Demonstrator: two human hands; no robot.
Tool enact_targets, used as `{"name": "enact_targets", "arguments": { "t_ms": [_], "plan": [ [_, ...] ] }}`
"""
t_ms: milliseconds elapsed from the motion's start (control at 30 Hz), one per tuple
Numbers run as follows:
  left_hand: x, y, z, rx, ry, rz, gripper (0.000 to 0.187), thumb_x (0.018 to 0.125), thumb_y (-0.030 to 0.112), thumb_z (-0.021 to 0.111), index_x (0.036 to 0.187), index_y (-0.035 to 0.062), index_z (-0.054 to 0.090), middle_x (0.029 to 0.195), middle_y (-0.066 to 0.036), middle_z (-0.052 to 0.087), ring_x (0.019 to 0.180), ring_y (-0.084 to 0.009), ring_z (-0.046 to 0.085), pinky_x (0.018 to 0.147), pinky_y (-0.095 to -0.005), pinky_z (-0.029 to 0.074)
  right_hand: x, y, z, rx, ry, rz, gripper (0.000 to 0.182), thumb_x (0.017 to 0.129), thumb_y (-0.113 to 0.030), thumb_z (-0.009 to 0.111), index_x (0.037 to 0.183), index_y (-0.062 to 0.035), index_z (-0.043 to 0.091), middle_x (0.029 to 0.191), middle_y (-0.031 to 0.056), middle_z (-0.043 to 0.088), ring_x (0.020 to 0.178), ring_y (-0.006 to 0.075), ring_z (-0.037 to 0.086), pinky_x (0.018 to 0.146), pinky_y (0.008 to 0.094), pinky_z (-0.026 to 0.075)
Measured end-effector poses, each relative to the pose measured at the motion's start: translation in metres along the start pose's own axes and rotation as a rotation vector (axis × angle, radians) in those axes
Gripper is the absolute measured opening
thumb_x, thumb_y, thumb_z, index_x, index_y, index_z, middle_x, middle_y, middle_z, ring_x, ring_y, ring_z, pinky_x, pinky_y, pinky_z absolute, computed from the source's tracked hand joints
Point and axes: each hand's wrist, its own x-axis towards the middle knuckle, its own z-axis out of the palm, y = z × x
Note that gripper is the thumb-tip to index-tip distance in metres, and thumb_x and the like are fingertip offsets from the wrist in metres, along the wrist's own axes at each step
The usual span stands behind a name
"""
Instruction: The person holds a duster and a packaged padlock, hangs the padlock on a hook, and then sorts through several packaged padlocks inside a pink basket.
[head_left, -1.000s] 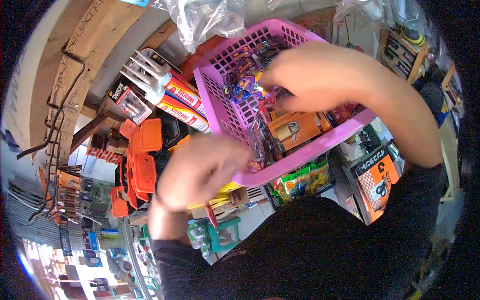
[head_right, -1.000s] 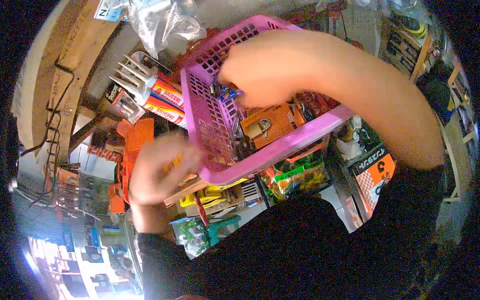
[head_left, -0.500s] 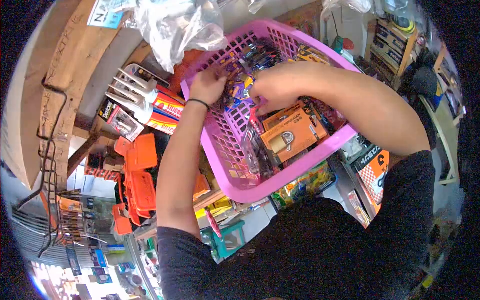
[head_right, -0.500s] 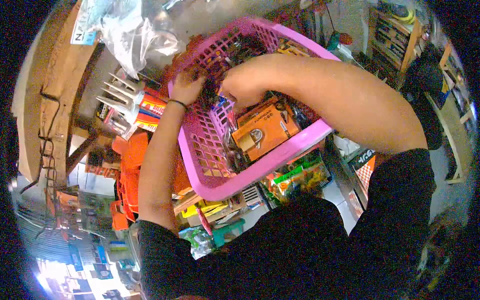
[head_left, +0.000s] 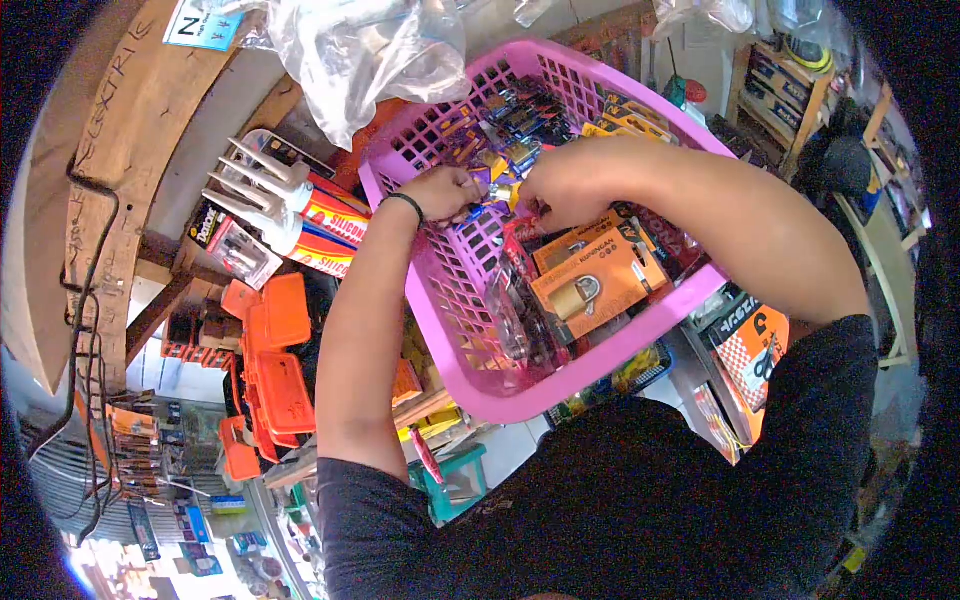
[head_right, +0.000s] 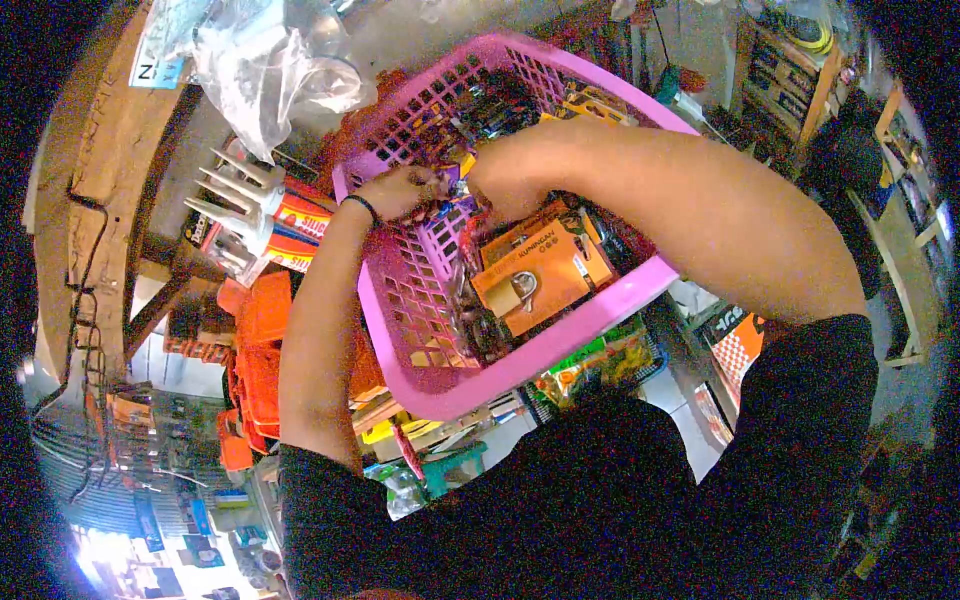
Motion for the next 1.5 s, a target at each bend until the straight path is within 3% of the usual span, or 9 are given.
{"name": "enact_targets", "arguments": {
  "t_ms": [33, 167, 367, 433, 533, 933, 1300, 1367, 1500],
  "plan": [
    [0.004, -0.005, 0.001, -0.023, -0.037, 0.018, 0.035, 0.08, 0.038, 0.05, 0.066, 0.0061, 0.055, 0.053, -0.003, 0.05, 0.049, -0.0131, 0.048, 0.049, -0.0299, 0.04, 0.001, 0.001, 0.001, -0.003, -0.003, 0.002, 0.034, 0.075, -0.035, 0.054, 0.096, -0.0082, 0.058, 0.084, 0.0137, 0.06, 0.079, 0.0296, 0.057, 0.069, 0.0381, 0.044],
    [0.011, -0.014, 0.004, 0.123, 0.018, 0.141, 0.038, 0.08, 0.04, 0.049, 0.066, 0.0055, 0.054, 0.051, -0.002, 0.047, 0.044, -0.0131, 0.043, 0.043, -0.0301, 0.036, 0.006, 0.002, 0.005, 0.002, -0.015, 0.02, 0.033, 0.075, -0.036, 0.053, 0.095, -0.0094, 0.058, 0.082, 0.0134, 0.06, 0.078, 0.0295, 0.057, 0.068, 0.0386, 0.044],
    [0.014, -0.019, 0.001, 0.178, -0.209, 0.251, 0.031, 0.078, 0.029, 0.05, 0.059, 0.0049, 0.053, 0.047, -0.002, 0.044, 0.036, -0.0133, 0.036, 0.035, -0.0288, 0.028, 0.004, 0.0, 0.002, 0.026, 0.073, -0.03, 0.029, 0.077, -0.033, 0.052, 0.091, -0.0093, 0.059, 0.078, 0.0138, 0.06, 0.074, 0.0302, 0.057, 0.065, 0.0397, 0.044],
    [0.002, -0.003, -0.002, 0.013, -0.271, 0.024, 0.031, 0.076, 0.023, 0.049, 0.05, 0.0064, 0.048, 0.041, -0.002, 0.039, 0.033, -0.0129, 0.033, 0.033, -0.0294, 0.024, 0.003, -0.001, 0.004, 0.063, 0.112, -0.039, 0.027, 0.077, -0.032, 0.052, 0.089, -0.0089, 0.06, 0.077, 0.0142, 0.059, 0.073, 0.0308, 0.057, 0.064, 0.0401, 0.044],
    [-0.01, 0.011, -0.002, -0.153, -0.244, -0.077, 0.035, 0.076, 0.024, 0.05, 0.045, 0.0092, 0.044, 0.037, -0.001, 0.034, 0.03, -0.012, 0.029, 0.031, -0.0291, 0.021, 0.005, -0.005, 0.009, 0.007, 0.141, 0.032, 0.025, 0.077, -0.03, 0.052, 0.081, -0.0074, 0.06, 0.073, 0.015, 0.058, 0.071, 0.032, 0.057, 0.064, 0.0405, 0.044],
    [-0.015, 0.016, -0.005, -0.147, -0.241, -0.106, 0.032, 0.072, 0.026, 0.051, 0.046, 0.01, 0.044, 0.04, -0.001, 0.037, 0.033, -0.012, 0.031, 0.033, -0.0276, 0.023, 0.001, -0.003, 0.006, -0.022, 0.125, -0.032, 0.024, 0.075, -0.027, 0.052, 0.073, -0.0047, 0.059, 0.07, 0.0155, 0.058, 0.069, 0.0316, 0.056, 0.062, 0.0408, 0.044],
    [-0.012, 0.014, -0.003, -0.178, -0.211, -0.163, 0.033, 0.073, 0.026, 0.049, 0.046, 0.0089, 0.043, 0.04, -0.002, 0.038, 0.033, -0.0126, 0.033, 0.034, -0.0284, 0.024, 0.007, 0.004, 0.004, 0.068, 0.093, -0.04, 0.025, 0.074, -0.027, 0.054, 0.087, -0.0067, 0.061, 0.078, 0.0142, 0.06, 0.074, 0.0303, 0.057, 0.065, 0.0388, 0.044],
    [-0.011, 0.011, -0.004, -0.09, -0.23, -0.134, 0.027, 0.078, 0.03, 0.045, 0.059, 0.0104, 0.047, 0.04, 0.001, 0.035, 0.033, -0.0098, 0.031, 0.034, -0.027, 0.024, 0.005, 0.003, 0.003, 0.059, 0.103, -0.028, 0.025, 0.074, -0.027, 0.055, 0.087, -0.0069, 0.061, 0.078, 0.0144, 0.06, 0.074, 0.0304, 0.057, 0.066, 0.0387, 0.044],
    [-0.011, 0.013, -0.004, -0.091, -0.236, -0.145, 0.027, 0.078, 0.03, 0.046, 0.06, 0.0105, 0.048, 0.04, 0.001, 0.036, 0.033, -0.01, 0.032, 0.034, -0.0271, 0.024, 0.008, 0.006, 0.006, 0.057, 0.106, -0.011, 0.025, 0.074, -0.026, 0.055, 0.088, -0.0063, 0.061, 0.079, 0.0156, 0.06, 0.075, 0.0308, 0.057, 0.067, 0.0389, 0.045]
  ]
}}
